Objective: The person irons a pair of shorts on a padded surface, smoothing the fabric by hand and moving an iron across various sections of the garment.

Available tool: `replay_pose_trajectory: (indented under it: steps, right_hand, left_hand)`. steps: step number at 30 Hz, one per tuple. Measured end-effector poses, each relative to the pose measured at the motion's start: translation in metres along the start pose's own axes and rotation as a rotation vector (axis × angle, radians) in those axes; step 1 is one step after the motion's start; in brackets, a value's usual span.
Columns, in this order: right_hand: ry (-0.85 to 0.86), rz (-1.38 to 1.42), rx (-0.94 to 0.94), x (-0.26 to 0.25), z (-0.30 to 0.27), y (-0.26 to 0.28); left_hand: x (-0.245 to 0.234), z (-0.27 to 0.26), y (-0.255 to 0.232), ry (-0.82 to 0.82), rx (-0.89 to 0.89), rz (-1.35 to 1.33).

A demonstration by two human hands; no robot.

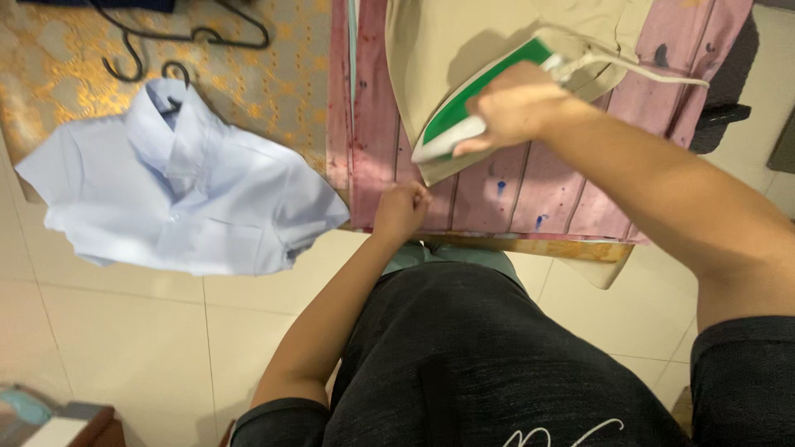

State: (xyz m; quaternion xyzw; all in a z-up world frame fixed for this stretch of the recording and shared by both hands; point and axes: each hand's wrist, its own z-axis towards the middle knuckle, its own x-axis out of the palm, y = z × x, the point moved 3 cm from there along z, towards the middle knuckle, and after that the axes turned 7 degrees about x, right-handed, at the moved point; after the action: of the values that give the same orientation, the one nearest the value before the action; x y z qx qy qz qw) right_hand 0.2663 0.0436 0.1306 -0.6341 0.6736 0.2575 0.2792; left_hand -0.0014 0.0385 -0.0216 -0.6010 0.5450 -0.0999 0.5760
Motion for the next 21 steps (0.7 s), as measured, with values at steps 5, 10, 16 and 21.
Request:
replay_pose_trajectory:
  steps: [5, 10, 16, 21]
  right_hand:
    - [-0.043, 0.076, 0.086, -0.004, -0.004, -0.013]
    - [-0.103, 0.147, 0.272, -0.004, 0.003, -0.007]
    - [-0.159, 0.058, 0.160, 0.012, 0.003, 0.017]
    - [-0.289, 0.154, 0.314, 0.019, 0.009, -0.020]
  left_hand:
    - [-0.046, -0.012, 0.009, 0.029, 0.443, 0.449]
    - [-0.117, 0.003, 0.018, -0.217, 0.381, 0.572]
    - [-0.134, 0.074, -0.029, 0.006, 0.425, 0.420]
    - [-0.123, 0.136, -0.053, -0.039, 0.601, 0.546]
